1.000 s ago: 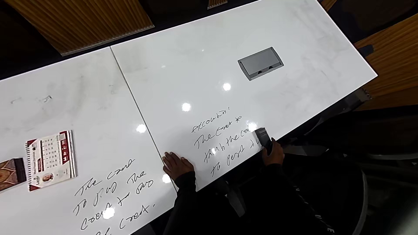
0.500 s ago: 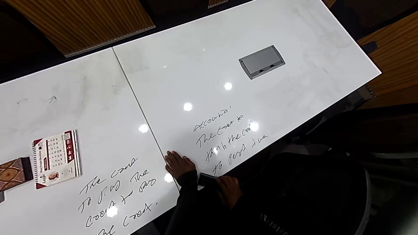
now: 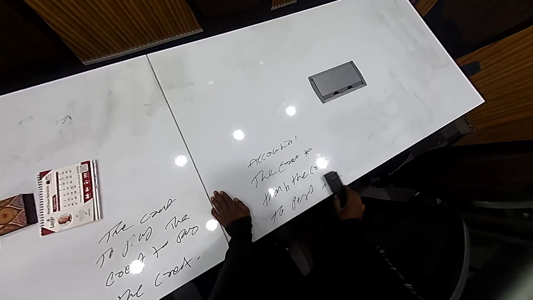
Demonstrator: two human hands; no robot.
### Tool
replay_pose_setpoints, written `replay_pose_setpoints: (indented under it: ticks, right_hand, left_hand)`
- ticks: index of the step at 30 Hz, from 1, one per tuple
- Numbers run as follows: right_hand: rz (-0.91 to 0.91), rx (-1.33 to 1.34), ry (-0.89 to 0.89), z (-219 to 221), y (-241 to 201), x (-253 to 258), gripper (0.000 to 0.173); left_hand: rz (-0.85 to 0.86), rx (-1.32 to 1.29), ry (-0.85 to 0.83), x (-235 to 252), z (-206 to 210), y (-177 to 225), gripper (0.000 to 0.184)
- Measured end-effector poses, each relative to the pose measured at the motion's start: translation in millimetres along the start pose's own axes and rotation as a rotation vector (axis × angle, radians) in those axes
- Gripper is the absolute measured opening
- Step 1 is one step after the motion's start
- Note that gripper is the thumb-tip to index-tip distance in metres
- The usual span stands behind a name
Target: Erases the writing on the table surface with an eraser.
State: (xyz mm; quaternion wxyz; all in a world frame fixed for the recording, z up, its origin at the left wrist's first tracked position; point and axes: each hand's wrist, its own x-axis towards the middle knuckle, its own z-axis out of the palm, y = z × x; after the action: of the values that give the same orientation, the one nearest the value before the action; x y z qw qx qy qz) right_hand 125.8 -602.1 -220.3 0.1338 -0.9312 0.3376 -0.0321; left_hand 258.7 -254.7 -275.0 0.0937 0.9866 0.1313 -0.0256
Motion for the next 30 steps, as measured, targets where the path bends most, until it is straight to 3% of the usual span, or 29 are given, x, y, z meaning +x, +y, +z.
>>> replay_pose_setpoints:
  ticks: [3,6,12,16,20,24,30]
  right_hand:
    - [0.255,-0.009,-0.047,-20,10,30,0.06]
    - [0.329,-0.034,-0.046,-19,19,44,0.062]
    - [0.03,-0.027,-0.032,16,-10,6,0.061]
    - [-0.265,0.037,-0.037,46,-58,-53,0.054]
    - [-0.464,0.121,-0.168,59,-115,-114,0.048]
    - [-0.576,0.161,-0.265,64,-139,-146,0.058]
    - [-0.576,0.082,-0.2,57,-113,-115,0.053]
  left_hand:
    - [0.011,-0.009,0.019,0,1,-1,0.062]
    - [0.009,-0.021,0.027,0,1,-1,0.061]
    - [-0.004,-0.011,0.008,1,-1,0,0.062]
    - [0.001,-0.012,0.006,0,-1,-1,0.062]
    - [0.006,-0.025,0.021,-1,1,-2,0.061]
    - [0.003,-0.028,0.04,-1,4,-2,0.063]
    - [0.013,-0.019,0.031,-1,4,-3,0.062]
